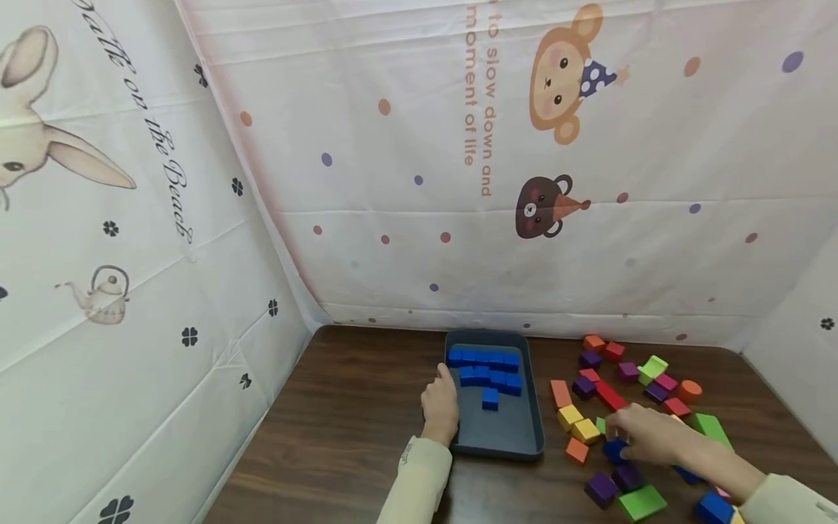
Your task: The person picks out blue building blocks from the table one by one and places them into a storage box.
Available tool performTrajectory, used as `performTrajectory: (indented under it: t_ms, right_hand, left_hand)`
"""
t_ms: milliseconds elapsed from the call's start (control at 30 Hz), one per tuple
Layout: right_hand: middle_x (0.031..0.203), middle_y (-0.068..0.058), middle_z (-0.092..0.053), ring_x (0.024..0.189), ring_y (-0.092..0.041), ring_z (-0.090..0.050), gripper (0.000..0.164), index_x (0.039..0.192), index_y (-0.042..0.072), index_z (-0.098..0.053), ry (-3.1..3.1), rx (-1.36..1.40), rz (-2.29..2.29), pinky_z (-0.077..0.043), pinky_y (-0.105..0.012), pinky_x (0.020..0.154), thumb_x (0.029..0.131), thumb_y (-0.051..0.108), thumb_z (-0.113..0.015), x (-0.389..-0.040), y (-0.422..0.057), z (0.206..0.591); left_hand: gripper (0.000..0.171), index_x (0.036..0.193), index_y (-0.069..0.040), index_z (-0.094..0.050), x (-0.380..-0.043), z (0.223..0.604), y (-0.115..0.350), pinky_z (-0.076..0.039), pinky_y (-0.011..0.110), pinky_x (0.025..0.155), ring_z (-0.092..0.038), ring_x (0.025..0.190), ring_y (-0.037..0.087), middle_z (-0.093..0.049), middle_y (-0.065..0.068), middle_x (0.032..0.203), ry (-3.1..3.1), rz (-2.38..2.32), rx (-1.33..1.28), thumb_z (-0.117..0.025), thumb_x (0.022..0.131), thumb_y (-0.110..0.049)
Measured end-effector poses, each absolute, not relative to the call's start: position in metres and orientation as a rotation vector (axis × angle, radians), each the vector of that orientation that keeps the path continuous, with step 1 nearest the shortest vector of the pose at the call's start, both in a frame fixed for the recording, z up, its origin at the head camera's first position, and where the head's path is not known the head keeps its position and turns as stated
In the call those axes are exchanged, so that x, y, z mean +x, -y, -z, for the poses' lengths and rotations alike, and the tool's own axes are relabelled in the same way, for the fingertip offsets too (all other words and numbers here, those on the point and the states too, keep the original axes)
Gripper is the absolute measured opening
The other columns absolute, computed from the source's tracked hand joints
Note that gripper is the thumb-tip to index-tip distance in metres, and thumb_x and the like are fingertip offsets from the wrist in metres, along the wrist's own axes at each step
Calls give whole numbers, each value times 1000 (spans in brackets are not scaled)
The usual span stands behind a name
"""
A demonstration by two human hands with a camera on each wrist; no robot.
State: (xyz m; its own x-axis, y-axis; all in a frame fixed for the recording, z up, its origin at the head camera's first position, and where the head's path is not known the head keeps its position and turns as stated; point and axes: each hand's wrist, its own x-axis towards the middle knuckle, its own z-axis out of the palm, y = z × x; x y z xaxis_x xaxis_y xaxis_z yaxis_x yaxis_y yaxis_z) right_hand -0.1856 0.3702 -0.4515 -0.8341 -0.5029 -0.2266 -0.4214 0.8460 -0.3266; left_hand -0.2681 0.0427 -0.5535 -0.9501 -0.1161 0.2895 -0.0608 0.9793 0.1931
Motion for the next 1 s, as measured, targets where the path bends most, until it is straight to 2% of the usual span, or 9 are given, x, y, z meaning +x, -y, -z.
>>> performTrajectory:
  t_ms: [167,333,467,600,733,1000]
  right_hand:
    - [75,8,-59,64,1,-48,16,91,9,-71,-2708,-800,460,-44,-23,57,80,0,-78,-191,-383,455]
    - [72,9,-58,61,2,-47,13,94,9,-70,-2687,-774,498,-43,-24,55,86,12,-79,-199,-381,471]
    - [81,10,-60,70,0,-52,18,95,21,-69,-2668,-707,472,-46,-27,60,86,30,-82,-224,-405,524]
    - [90,15,-61,80,3,-55,23,93,34,-67,-2634,-684,442,-47,-27,64,81,43,-84,-252,-434,579]
    - [91,16,-62,80,3,-55,25,91,35,-67,-2597,-744,471,-48,-27,63,77,37,-88,-268,-447,601]
    - [86,18,-61,75,3,-52,31,90,33,-68,-2554,-807,516,-47,-24,60,74,17,-88,-274,-447,592]
  left_hand:
    - [28,112,-4,-46,-270,552,-40,-56,36,53,-73,65,27,-71,15,73,2824,285,118,-67,93,-1]
    - [28,110,-6,-45,-269,552,-36,-55,36,52,-72,64,27,-70,15,71,2801,268,150,-67,92,1]
    - [30,115,-4,-47,-268,553,-39,-55,35,51,-72,64,26,-70,15,71,2815,267,116,-66,93,0]
    - [30,115,-4,-47,-265,553,-42,-54,35,51,-72,63,26,-70,15,71,2835,286,111,-67,93,-1]
    - [30,108,-6,-45,-265,551,-43,-55,36,51,-72,63,27,-70,16,71,2818,314,119,-69,91,0]
    - [30,108,-6,-44,-270,551,-42,-54,36,51,-72,63,26,-70,15,71,2824,316,126,-68,92,0]
